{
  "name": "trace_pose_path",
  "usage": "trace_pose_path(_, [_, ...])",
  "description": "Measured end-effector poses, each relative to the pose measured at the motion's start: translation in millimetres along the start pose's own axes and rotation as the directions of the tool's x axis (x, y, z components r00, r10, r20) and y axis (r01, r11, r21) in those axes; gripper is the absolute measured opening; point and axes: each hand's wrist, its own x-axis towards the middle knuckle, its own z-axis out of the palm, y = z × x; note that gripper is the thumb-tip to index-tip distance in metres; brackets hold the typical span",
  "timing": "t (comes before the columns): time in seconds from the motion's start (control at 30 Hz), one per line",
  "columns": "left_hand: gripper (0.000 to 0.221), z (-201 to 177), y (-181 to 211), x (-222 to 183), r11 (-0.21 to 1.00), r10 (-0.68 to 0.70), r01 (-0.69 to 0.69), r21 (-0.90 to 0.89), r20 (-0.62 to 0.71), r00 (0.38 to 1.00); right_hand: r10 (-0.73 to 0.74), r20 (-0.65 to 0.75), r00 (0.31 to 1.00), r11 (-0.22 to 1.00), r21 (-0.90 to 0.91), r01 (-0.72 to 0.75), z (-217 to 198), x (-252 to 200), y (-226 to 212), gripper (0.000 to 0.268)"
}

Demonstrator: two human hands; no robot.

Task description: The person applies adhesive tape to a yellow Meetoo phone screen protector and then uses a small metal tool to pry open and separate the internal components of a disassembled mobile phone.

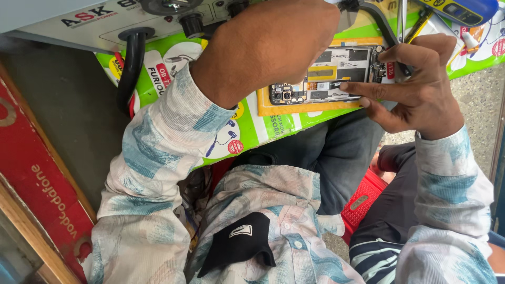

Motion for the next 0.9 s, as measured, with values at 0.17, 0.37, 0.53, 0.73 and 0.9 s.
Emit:
trace_pose_path(0.17, [0.028, 0, 2, 3, 1.000, -0.004, 0.004, 0.017, -0.042, 0.999, -0.075, 0.026, 0.997, 0.997, -0.013, 0.075, 1, 11, 1, 0.033])
trace_pose_path(0.37, [0.030, -1, 2, -3, 0.999, 0.040, -0.039, 0.017, -0.103, 0.994, -0.100, 0.053, 0.994, 0.994, 0.040, 0.098, -1, 25, -2, 0.030])
trace_pose_path(0.53, [0.032, 2, 2, -2, 0.999, 0.024, -0.026, -0.021, -0.118, 0.993, -0.167, 0.058, 0.984, 0.985, 0.041, 0.165, -1, 37, -2, 0.032])
trace_pose_path(0.73, [0.032, -4, 2, -2, 0.997, 0.039, -0.046, -0.058, -0.119, 0.992, -0.243, 0.035, 0.969, 0.969, 0.050, 0.241, 1, 49, -3, 0.033])
trace_pose_path(0.9, [0.031, -5, 4, 5, 0.990, -0.108, 0.113, -0.080, 0.066, 0.992, -0.274, 0.022, 0.962, 0.959, 0.077, 0.271, 2, 54, -4, 0.034])
